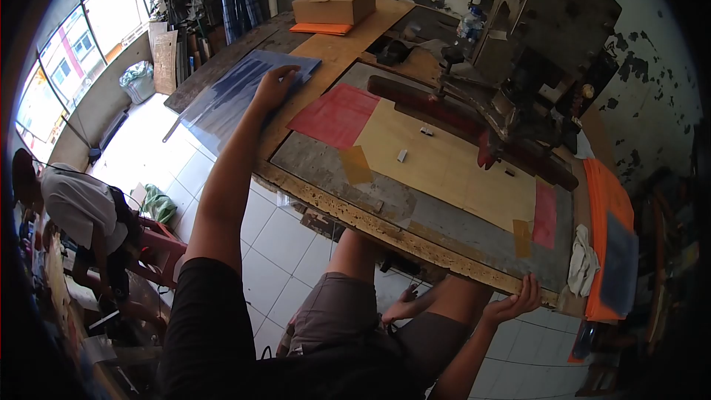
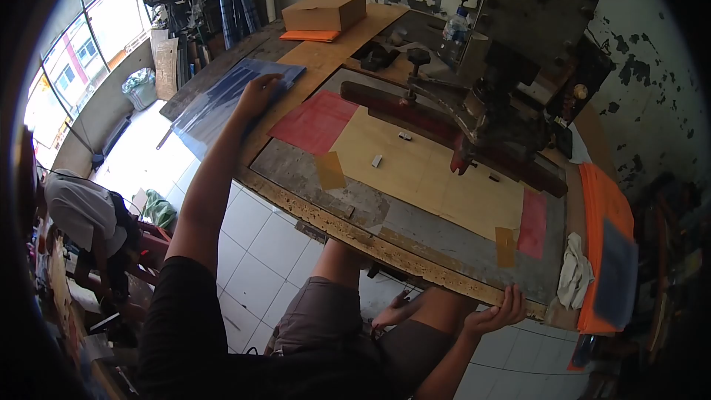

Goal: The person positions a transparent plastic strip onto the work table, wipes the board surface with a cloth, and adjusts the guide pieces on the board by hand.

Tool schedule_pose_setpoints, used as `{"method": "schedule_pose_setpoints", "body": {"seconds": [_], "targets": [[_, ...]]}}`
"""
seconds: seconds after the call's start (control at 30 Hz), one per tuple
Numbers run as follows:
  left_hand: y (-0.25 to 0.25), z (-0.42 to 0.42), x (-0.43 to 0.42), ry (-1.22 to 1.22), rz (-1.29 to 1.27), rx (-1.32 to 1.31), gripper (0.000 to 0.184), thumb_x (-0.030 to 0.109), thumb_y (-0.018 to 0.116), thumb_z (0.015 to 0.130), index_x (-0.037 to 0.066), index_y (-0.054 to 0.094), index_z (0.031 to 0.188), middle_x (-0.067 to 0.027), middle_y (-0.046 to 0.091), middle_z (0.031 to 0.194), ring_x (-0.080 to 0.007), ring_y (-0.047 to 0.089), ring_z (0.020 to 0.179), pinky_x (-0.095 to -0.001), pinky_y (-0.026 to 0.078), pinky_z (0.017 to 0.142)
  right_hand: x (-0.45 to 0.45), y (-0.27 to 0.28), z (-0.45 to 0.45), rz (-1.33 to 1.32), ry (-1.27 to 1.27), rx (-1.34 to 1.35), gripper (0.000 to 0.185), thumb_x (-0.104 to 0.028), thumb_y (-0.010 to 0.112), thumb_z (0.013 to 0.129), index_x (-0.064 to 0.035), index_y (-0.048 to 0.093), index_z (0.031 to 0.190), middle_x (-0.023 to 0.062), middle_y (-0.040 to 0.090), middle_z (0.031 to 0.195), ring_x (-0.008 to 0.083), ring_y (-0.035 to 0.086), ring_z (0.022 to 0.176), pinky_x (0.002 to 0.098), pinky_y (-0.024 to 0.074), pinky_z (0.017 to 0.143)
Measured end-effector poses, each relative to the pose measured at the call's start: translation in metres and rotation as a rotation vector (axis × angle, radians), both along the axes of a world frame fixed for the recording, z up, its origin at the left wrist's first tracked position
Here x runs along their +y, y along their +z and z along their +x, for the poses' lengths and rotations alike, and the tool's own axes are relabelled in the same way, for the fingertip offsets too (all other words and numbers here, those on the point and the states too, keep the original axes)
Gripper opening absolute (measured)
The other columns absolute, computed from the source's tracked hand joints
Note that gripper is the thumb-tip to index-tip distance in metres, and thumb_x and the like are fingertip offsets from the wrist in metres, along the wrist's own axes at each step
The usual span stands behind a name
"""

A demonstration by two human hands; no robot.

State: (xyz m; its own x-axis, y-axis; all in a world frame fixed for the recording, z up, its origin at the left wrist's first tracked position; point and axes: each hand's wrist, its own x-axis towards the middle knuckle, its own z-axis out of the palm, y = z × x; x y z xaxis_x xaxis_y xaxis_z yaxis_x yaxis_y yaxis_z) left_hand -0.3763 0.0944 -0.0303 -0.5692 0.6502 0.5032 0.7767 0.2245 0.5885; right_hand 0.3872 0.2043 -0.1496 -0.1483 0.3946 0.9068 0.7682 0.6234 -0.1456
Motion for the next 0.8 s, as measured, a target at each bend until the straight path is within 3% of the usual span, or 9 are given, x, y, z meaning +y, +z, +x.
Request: {"method": "schedule_pose_setpoints", "body": {"seconds": [0.23, 0.53, 0.8], "targets": [[0.002, 0.003, -0.002, -0.019, -0.01, -0.048, 0.046, 0.033, 0.071, 0.106, 0.002, 0.072, 0.141, -0.0162, 0.078, 0.134, -0.0257, 0.072, 0.129, -0.0387, 0.049, 0.115, -0.001, 0.003, -0.001, 0.001, 0.02, 0.003, 0.051, -0.028, 0.028, 0.117, 0.0016, 0.064, 0.139, 0.0162, 0.064, 0.146, 0.0398, 0.052, 0.142, 0.0593, 0.0327, 0.122], [0.003, 0.003, -0.004, -0.047, -0.028, -0.098, 0.047, 0.032, 0.085, 0.093, 0.004, 0.078, 0.131, -0.0149, 0.078, 0.134, -0.0262, 0.071, 0.131, -0.0395, 0.049, 0.116, -0.004, 0.007, -0.001, -0.004, 0.018, -0.011, 0.051, -0.027, 0.029, 0.117, 0.0024, 0.064, 0.139, 0.0175, 0.064, 0.146, 0.0401, 0.053, 0.141, 0.0599, 0.0328, 0.122], [0.013, 0.015, -0.007, -0.005, -0.104, -0.016, 0.047, 0.034, 0.085, 0.093, 0.006, 0.079, 0.13, -0.0144, 0.078, 0.133, -0.0282, 0.07, 0.13, -0.0394, 0.048, 0.116, -0.002, 0.004, 0.0, 0.0, 0.025, -0.01, 0.05, -0.025, 0.03, 0.117, 0.0025, 0.064, 0.138, 0.0172, 0.064, 0.146, 0.0391, 0.053, 0.14, 0.0594, 0.0328, 0.122]]}}
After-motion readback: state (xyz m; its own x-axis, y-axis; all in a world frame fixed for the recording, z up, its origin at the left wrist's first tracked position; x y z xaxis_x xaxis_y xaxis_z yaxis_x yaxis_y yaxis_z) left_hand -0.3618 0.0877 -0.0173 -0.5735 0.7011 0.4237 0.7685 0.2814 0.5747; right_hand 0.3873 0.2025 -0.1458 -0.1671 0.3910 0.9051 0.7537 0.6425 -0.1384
